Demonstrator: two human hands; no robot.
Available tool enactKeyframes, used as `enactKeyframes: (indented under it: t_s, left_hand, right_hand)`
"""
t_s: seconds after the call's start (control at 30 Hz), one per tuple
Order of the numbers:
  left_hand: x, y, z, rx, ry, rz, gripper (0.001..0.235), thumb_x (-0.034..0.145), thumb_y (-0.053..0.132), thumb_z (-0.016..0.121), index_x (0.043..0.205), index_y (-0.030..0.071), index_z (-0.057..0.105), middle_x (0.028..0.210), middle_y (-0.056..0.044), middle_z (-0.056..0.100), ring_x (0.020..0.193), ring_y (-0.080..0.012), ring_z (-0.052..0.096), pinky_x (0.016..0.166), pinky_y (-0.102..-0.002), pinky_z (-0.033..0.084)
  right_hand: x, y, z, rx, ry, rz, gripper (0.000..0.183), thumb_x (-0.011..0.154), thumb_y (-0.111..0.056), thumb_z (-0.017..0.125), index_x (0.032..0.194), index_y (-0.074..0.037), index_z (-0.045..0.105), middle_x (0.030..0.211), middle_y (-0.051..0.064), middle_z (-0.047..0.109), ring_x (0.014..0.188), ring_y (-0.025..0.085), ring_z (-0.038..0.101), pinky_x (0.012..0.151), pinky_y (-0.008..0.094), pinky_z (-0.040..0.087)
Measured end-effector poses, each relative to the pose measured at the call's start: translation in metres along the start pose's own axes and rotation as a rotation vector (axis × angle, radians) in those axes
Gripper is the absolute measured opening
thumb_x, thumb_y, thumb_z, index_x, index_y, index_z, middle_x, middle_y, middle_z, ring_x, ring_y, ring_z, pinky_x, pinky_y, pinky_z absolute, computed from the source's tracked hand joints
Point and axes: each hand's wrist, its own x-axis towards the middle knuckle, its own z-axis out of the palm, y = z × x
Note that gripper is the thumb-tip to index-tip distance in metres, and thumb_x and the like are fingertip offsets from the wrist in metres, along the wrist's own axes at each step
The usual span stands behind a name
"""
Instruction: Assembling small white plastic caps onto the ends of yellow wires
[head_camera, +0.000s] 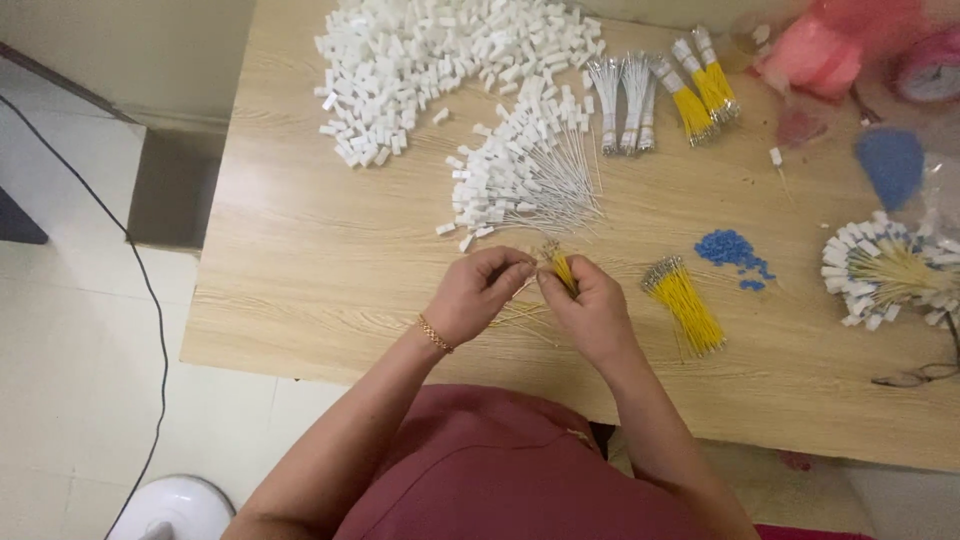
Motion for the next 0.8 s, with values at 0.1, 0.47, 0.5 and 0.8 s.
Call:
enactKeyframes:
  t_s: [0.1,0.47,0.5,0.8]
  left_hand:
    - [-0.012,0.015,-0.002,-0.12,0.002,-0.084,0.015,0.092,0.021,0.063,0.095,0.009,0.072,0.066,-0.002,0.062,0.065,-0.0098,0.056,0.063,-0.026,0.051]
    - [-0.023,0.011,-0.01,0.046,0.04,0.084,0.016,0.092,0.019,0.064,0.101,0.009,0.072,0.075,-0.014,0.066,0.07,-0.0236,0.063,0.066,-0.035,0.053]
    - [-0.023,0.009,-0.012,-0.06,0.038,0.004,0.018,0.093,0.021,0.064,0.106,0.011,0.072,0.076,-0.01,0.068,0.065,-0.0142,0.06,0.062,-0.03,0.054]
    - [-0.029,-0.018,-0.012,-0.538,0.065,-0.242,0.023,0.096,0.025,0.059,0.099,0.002,0.065,0.071,-0.008,0.061,0.055,-0.0108,0.059,0.049,-0.021,0.053]
  right_hand:
    - [-0.01,-0.042,0.008,0.021,0.046,0.024,0.011,0.085,-0.013,0.073,0.087,-0.003,0.068,0.06,0.002,0.054,0.056,0.008,0.046,0.051,0.022,0.037]
    - [-0.022,-0.035,0.017,-0.011,0.056,0.0,0.007,0.085,-0.011,0.071,0.083,-0.005,0.069,0.057,-0.001,0.051,0.055,0.006,0.043,0.05,0.02,0.033]
    - [-0.023,-0.037,0.017,-0.021,0.071,-0.032,0.007,0.086,-0.011,0.072,0.082,-0.006,0.069,0.056,-0.001,0.05,0.054,0.006,0.043,0.05,0.02,0.033]
    - [-0.026,-0.054,0.016,-0.325,0.059,-0.243,0.014,0.089,-0.017,0.069,0.086,-0.003,0.07,0.063,0.016,0.054,0.059,0.026,0.053,0.057,0.036,0.042]
